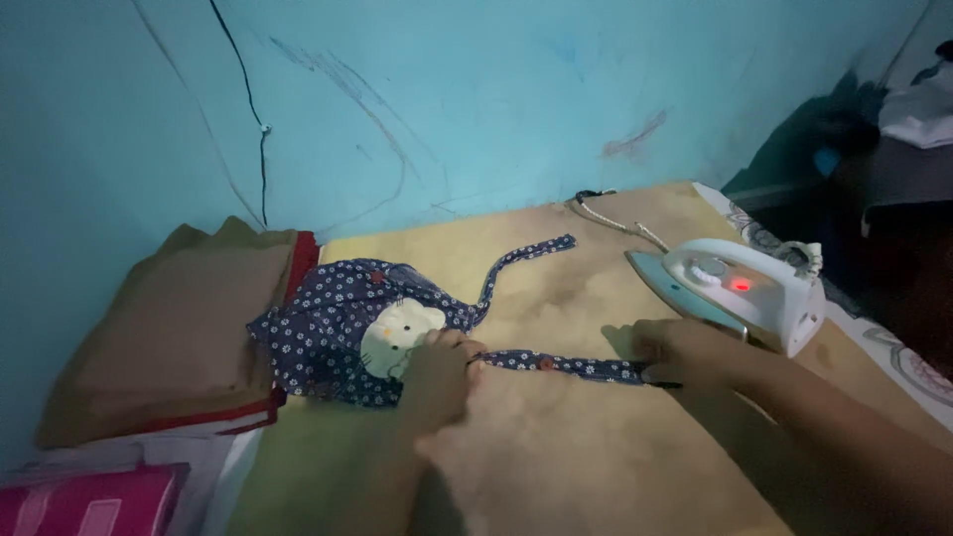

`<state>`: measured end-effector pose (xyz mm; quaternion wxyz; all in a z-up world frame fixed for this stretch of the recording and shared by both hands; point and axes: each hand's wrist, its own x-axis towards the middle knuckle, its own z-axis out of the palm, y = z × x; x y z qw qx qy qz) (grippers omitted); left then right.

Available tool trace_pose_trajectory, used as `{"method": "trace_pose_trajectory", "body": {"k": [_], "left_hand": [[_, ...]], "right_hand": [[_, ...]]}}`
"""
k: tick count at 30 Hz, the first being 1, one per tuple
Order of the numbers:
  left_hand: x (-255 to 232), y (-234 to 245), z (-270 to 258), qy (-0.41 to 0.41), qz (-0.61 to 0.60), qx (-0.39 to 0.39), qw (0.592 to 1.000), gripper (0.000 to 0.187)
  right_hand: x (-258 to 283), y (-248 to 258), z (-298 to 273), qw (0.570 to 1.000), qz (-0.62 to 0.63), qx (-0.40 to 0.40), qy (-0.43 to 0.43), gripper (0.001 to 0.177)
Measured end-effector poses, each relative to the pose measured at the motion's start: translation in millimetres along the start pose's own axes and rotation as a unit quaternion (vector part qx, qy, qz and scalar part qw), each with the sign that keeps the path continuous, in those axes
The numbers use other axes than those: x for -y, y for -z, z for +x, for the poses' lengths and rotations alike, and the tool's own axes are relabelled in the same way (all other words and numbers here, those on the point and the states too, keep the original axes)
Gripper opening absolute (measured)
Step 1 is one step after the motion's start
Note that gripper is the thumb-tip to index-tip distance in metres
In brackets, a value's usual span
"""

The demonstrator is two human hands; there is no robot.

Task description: Iron and fold a pink jersey and a pair of blue shorts.

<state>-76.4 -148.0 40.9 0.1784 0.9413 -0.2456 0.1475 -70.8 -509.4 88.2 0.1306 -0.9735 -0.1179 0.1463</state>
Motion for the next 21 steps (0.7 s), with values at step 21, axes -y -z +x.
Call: {"method": "trace_pose_trajectory", "body": {"k": [21], "left_hand": [[24,-23,-3,-0.103,-0.012,-0.086,0.991,0.018]], "right_hand": [[-24,63,8,0.981,-0.122,-0.063,-0.139,0.035]]}}
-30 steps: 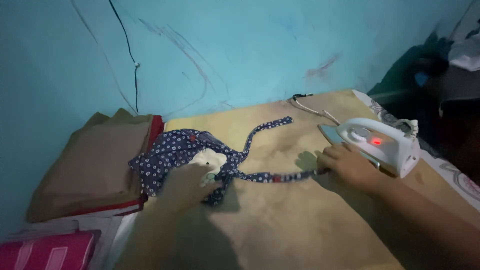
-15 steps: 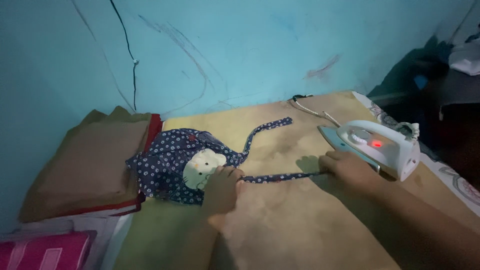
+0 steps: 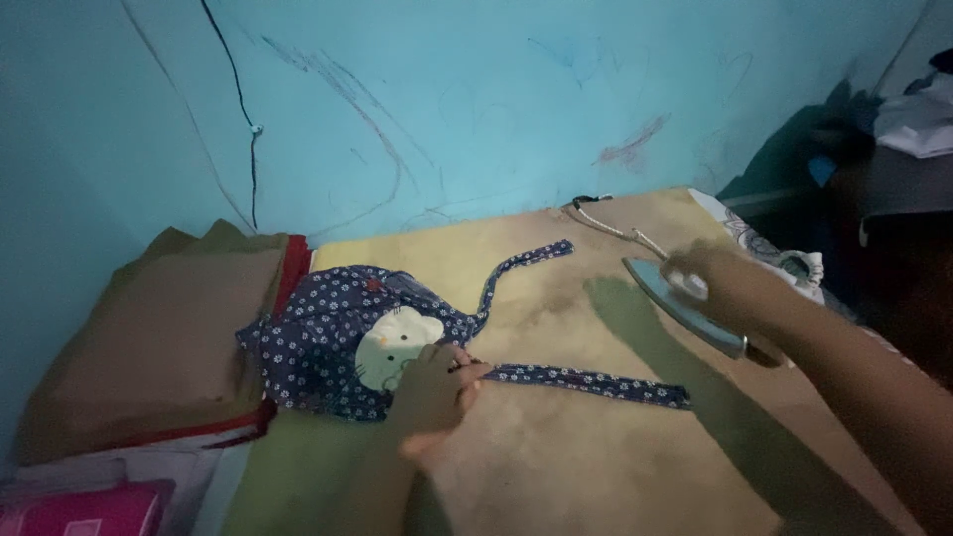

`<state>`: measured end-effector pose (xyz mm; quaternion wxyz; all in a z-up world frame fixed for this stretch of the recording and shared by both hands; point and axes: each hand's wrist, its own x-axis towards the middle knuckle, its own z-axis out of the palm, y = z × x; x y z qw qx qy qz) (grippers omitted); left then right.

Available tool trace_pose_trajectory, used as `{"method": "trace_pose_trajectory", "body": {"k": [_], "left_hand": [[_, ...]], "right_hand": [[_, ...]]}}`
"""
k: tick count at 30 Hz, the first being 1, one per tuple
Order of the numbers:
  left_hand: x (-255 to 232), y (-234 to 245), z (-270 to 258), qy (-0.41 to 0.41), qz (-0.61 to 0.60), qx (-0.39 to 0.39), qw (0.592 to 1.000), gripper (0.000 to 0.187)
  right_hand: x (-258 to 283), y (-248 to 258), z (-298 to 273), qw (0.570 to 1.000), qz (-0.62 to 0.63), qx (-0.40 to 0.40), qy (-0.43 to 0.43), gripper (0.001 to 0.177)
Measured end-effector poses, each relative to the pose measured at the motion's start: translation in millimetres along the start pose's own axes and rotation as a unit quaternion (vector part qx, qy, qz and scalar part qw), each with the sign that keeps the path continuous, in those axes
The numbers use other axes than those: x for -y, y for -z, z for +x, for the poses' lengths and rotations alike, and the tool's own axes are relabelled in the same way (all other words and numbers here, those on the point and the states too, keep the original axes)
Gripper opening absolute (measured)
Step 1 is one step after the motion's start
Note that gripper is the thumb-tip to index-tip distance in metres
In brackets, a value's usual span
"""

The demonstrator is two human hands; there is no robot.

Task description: Iron and fold a pink jersey and a pair of blue shorts.

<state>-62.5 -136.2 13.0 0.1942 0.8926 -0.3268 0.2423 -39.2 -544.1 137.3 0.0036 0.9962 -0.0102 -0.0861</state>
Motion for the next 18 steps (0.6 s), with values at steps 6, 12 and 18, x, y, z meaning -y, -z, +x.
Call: {"method": "trace_pose_trajectory", "body": {"k": [6,12,18], "left_hand": [[-5,8,-2,-0.024,-0.004,-0.045,0.999,0.026],[-3,4,-4,-0.011,-0.040,-0.032,0.999,0.027],[5,-5,-9,-0.022,-0.086,-0.058,0.994,0.026]], "right_hand": [[-25,-7,53,0.969,-0.120,-0.217,-0.007,0.059],[-33,1,35,0.994,0.005,-0.084,-0.070,0.059],[45,40,-68,0.997,0.057,0.040,-0.039,0.060]]}}
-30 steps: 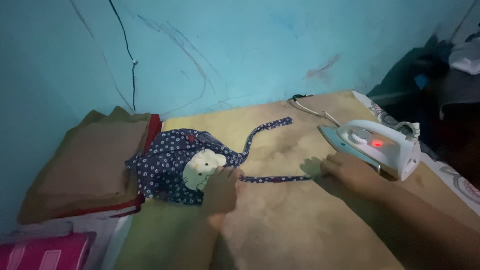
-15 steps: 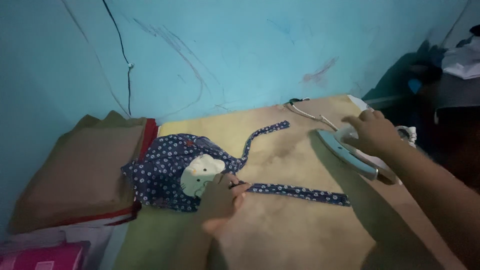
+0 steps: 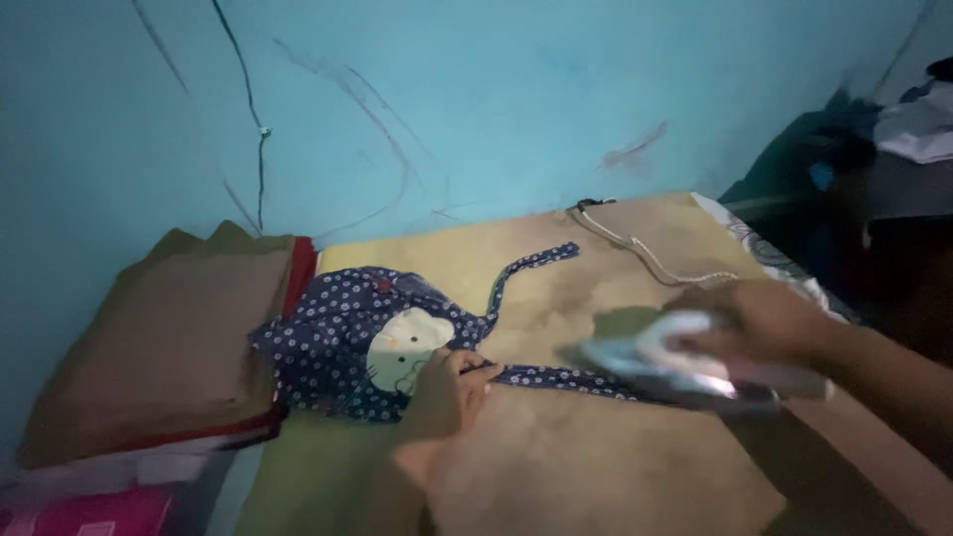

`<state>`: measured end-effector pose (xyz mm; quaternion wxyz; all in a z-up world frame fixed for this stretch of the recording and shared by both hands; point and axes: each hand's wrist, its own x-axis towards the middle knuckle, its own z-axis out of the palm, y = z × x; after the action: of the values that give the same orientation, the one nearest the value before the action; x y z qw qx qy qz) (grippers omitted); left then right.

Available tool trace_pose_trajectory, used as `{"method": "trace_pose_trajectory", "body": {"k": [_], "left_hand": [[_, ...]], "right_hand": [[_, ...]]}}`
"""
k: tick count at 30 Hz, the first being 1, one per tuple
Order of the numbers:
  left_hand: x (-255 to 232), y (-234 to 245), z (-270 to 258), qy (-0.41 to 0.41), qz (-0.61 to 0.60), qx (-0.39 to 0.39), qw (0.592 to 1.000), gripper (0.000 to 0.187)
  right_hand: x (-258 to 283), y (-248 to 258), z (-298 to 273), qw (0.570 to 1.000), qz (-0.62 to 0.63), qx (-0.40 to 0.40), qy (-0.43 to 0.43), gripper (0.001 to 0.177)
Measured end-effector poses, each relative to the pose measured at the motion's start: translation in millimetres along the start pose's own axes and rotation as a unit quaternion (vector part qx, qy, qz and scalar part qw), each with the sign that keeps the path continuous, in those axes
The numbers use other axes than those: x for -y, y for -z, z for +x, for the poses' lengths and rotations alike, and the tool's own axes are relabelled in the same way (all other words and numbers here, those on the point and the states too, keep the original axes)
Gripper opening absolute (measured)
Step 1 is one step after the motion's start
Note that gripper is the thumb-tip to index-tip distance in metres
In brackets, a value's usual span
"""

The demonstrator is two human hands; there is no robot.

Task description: Iron and fold a pink jersey and a pair of blue shorts.

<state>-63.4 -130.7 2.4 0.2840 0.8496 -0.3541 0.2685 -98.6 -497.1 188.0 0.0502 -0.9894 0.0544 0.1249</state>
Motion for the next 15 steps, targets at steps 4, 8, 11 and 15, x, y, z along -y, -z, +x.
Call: {"method": "trace_pose_trajectory", "body": {"k": [4,8,11,15], "left_hand": [[2,-3,-5,0.002,-0.009,-0.026,1.000,0.025],[27,-13,-11,0.033,0.003,0.012,0.999,0.023],[41,-13,-14,0.022,0.031,-0.052,0.998,0.030],[57,-23,-17,0.038,0.022,-0.068,0.997,0.044]], "right_hand": [[13,-24,-3,0.978,-0.140,0.014,0.155,0.070],[52,-22,-9,0.980,-0.154,0.072,0.107,0.064],[64,-33,4,0.978,-0.152,0.015,0.144,0.067],[89,-47,33,0.964,-0.105,-0.049,0.239,0.065]]}}
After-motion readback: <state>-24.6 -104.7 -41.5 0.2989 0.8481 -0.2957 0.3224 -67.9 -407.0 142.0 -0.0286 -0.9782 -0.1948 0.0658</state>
